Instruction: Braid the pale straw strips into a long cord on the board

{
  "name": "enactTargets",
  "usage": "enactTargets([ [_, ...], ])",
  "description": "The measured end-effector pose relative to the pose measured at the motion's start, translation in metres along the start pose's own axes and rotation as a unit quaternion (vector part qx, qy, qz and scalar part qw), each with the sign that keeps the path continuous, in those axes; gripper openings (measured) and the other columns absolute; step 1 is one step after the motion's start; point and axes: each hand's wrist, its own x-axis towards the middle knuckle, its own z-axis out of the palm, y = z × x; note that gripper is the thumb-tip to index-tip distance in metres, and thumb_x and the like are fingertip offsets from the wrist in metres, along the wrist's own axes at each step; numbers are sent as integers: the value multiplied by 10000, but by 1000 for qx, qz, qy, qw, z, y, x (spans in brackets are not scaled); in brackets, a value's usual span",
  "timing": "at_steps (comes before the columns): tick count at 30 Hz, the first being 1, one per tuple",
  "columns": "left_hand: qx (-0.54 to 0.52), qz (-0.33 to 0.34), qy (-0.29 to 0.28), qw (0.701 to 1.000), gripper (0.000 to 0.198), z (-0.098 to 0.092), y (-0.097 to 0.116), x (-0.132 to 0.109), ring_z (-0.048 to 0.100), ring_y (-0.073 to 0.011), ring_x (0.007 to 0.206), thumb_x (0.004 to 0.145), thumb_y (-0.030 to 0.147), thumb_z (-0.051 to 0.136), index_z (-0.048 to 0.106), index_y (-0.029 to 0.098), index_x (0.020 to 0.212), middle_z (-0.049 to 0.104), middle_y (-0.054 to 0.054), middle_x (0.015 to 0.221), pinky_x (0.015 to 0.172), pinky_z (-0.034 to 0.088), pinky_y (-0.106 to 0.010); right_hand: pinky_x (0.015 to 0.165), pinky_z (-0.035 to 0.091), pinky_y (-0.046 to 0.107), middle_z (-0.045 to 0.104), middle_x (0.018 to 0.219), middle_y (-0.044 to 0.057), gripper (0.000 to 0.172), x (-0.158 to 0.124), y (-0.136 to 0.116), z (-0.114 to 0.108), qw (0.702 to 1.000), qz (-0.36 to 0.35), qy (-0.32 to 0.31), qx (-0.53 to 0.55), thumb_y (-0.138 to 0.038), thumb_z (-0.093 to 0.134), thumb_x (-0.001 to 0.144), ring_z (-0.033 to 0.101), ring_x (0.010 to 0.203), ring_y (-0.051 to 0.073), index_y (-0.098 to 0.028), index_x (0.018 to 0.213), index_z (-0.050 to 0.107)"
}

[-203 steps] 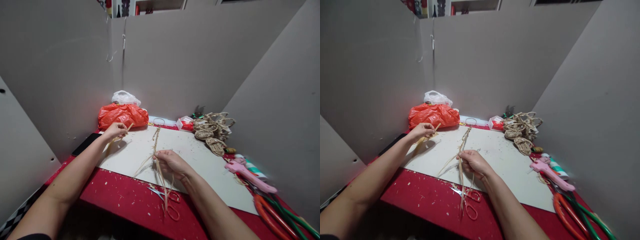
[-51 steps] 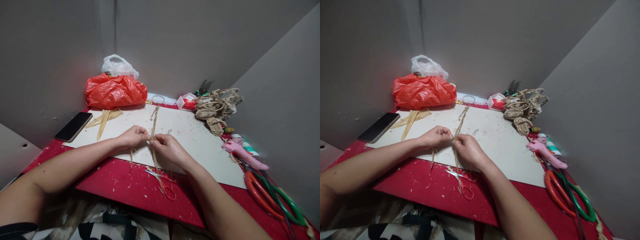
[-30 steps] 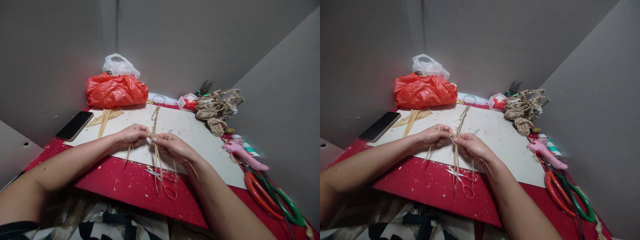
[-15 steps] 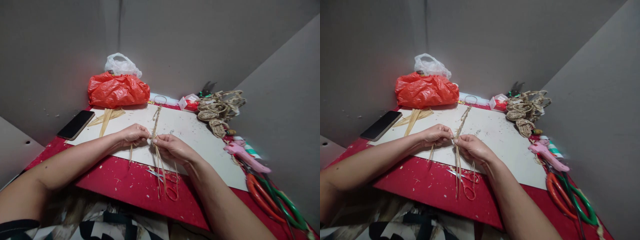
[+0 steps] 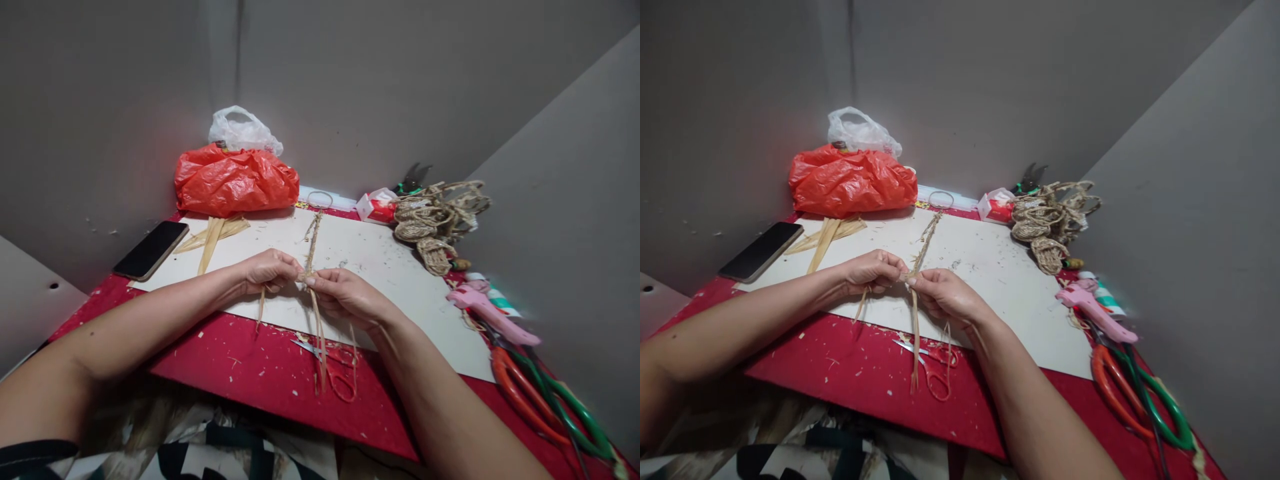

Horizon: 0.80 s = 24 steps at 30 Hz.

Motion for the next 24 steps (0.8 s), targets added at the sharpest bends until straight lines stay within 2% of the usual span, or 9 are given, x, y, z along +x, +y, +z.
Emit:
enactTargets([
  [7, -58, 1, -27, 998, 83, 3, -3, 0, 133, -3, 339, 652, 132, 615, 534, 143, 661, 258, 105, 412, 379, 46, -189, 345, 79, 175, 250, 429, -115, 375, -2, -2, 1, 998, 1, -38, 39, -425, 658, 729, 138, 359, 20, -194, 640, 375],
  [12, -50, 31, -8, 998, 85, 4, -9, 3, 147, -14, 336, 677, 148, 604, 527, 152, 713, 269, 107, 404, 379, 69, -197, 337, 87, 171, 276, 431, -108, 388, 0, 1, 1, 998, 1, -43, 41, -418, 648, 738, 162, 351, 18, -193, 619, 356],
  [15, 2, 77, 19, 997, 83, 7, -13, 3, 165, -27, 339, 709, 183, 591, 516, 159, 736, 264, 110, 389, 386, 108, -206, 332, 96, 163, 281, 425, -107, 409, 2, 3, 1, 997, 8, -49, 52, -415, 640, 742, 168, 338, 13, -194, 595, 330],
  [17, 58, 131, 51, 988, 92, 9, -15, 3, 212, -31, 369, 726, 207, 585, 512, 154, 745, 311, 100, 424, 406, 158, -204, 327, 94, 156, 270, 416, -110, 427, 2, 3, 2, 996, 12, -58, 64, -412, 644, 732, 161, 332, 10, -195, 578, 311],
  [20, 171, 221, 88, 956, 69, 10, -18, 4, 344, -41, 503, 740, 182, 554, 505, 137, 723, 432, 52, 571, 508, 284, -196, 320, 89, 146, 261, 408, -114, 418, 3, 3, 2, 994, 20, -68, 80, -398, 646, 721, 144, 329, 9, -198, 581, 307],
  [22, 235, 261, 87, 932, 62, 10, -21, 5, 389, -57, 599, 762, 167, 508, 497, 136, 710, 458, 30, 644, 593, 329, -204, 317, 86, 144, 255, 408, -118, 389, 3, 2, 2, 993, 28, -69, 91, -382, 644, 719, 124, 330, 11, -201, 602, 320],
  [24, 275, 274, 74, 919, 87, 9, -23, 6, 389, -70, 632, 793, 178, 460, 490, 145, 718, 446, 25, 655, 623, 334, -212, 316, 82, 144, 248, 406, -120, 364, 3, 2, 2, 993, 34, -66, 96, -370, 636, 722, 108, 332, 13, -201, 613, 333],
])
